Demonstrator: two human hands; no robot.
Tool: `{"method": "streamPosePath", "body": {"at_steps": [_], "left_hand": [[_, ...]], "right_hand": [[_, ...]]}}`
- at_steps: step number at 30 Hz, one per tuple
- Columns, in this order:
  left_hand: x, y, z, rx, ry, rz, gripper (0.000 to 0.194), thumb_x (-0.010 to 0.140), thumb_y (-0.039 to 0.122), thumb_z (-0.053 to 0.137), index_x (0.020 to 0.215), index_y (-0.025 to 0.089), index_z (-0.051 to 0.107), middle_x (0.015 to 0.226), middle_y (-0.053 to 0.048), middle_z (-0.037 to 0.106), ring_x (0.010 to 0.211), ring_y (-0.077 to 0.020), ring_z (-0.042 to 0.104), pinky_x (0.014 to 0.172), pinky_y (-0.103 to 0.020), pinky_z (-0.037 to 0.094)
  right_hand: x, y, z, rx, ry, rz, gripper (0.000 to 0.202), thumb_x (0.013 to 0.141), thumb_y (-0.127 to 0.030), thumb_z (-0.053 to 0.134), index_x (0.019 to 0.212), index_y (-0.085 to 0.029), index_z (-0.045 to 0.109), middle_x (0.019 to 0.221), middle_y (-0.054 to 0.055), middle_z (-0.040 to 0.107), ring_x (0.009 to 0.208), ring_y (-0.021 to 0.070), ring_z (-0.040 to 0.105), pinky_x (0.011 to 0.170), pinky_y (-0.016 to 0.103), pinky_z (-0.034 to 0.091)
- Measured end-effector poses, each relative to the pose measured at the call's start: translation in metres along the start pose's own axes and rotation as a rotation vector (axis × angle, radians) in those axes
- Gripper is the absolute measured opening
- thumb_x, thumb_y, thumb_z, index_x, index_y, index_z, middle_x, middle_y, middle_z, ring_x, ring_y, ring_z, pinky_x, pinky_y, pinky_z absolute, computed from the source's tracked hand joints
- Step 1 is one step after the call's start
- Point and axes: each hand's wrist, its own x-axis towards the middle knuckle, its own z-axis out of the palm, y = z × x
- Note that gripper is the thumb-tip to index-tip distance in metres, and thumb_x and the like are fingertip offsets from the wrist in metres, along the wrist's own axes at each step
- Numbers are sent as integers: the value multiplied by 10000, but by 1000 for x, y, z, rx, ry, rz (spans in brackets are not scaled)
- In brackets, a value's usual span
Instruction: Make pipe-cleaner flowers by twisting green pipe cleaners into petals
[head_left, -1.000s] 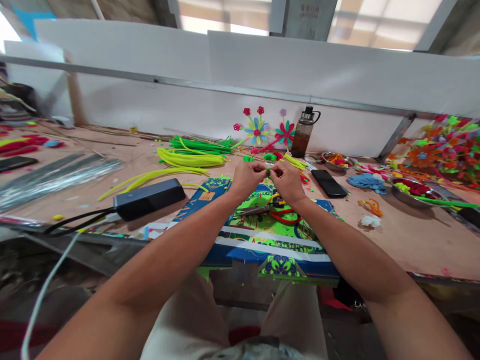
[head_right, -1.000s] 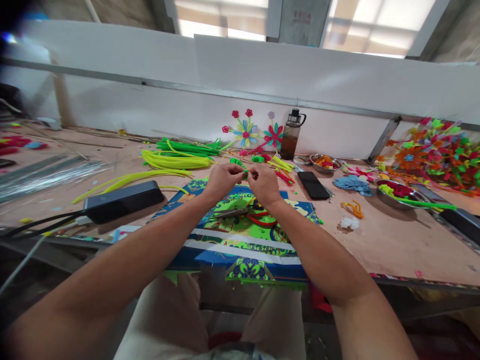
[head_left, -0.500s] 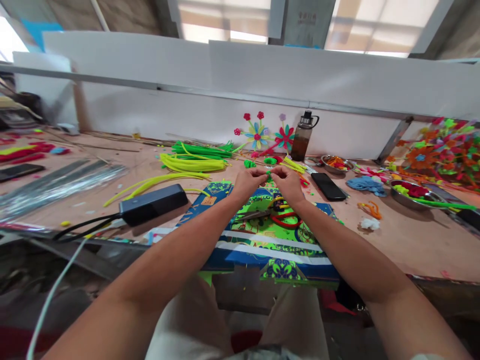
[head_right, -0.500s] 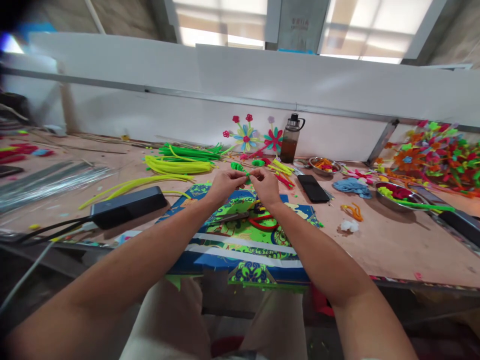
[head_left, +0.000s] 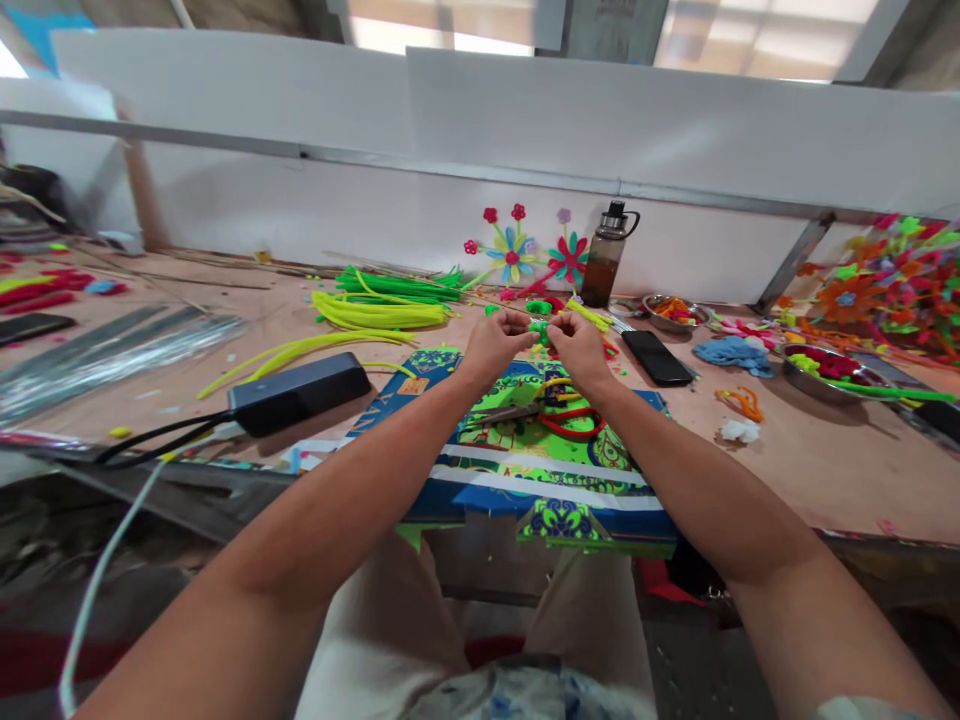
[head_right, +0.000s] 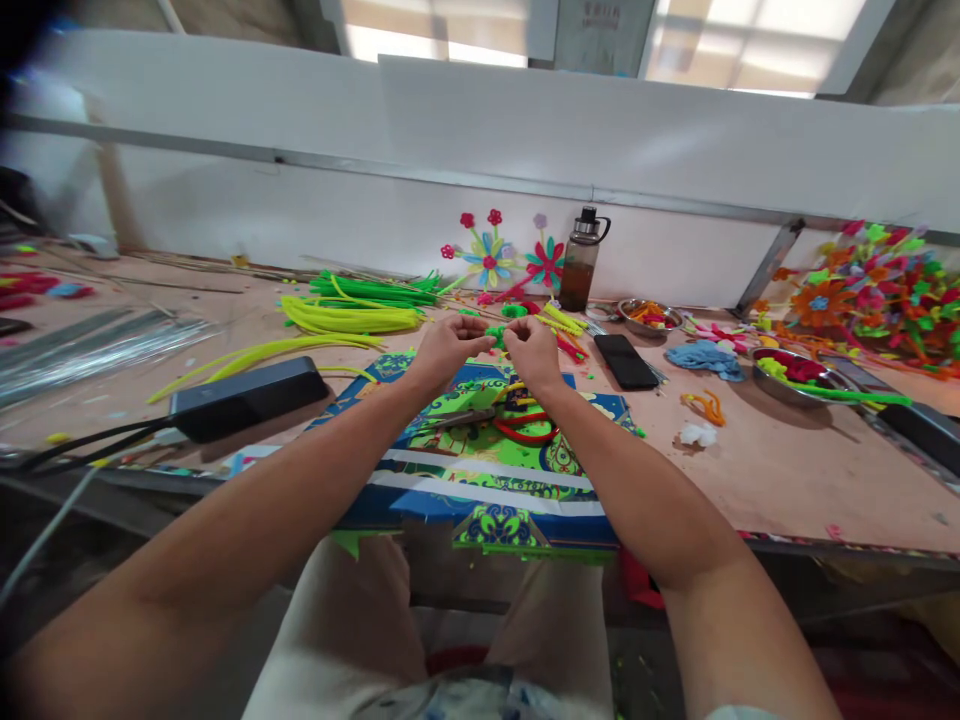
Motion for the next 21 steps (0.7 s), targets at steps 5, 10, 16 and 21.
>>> {"method": "streamPosePath", "body": {"at_steps": [5, 10, 16, 21], "left_hand": [[-2, -3, 1, -78, 16, -38, 249, 625, 329, 770, 792, 153, 721, 672, -20, 679, 598, -113, 586, 591, -244, 455], [-3, -4, 2, -138, -23, -89, 271, 650, 370, 758, 805, 151, 716, 655, -29, 673, 598, -126, 615, 558, -234, 442], [-1, -4, 1, -47, 24, -35, 226, 666, 350, 732, 767, 149, 716, 593, -8, 640, 538, -99, 542, 531, -219, 415], [-2, -1, 2, -8, -11, -11, 202, 637, 306, 725, 776, 160, 737, 620, -5, 661, 566, -105, 544, 554, -220, 432]], "right_hand": [[-2, -1, 3, 200, -12, 86, 160, 713, -324, 589, 769, -198, 508, 633, -47, 560, 539, 92, 540, 570, 242, 483], [-2, -2, 2, 91, -48, 31, 159, 715, -332, 583, 756, -196, 512, 607, -55, 534, 538, 92, 520, 544, 233, 443], [-4, -1, 4, 97, -69, -18, 185, 702, -338, 596, 792, -192, 525, 690, -35, 567, 588, 102, 523, 572, 248, 459], [-5, -6, 3, 88, -42, -8, 146, 714, -324, 580, 764, -194, 534, 641, -43, 555, 569, 103, 510, 567, 242, 434]]}}
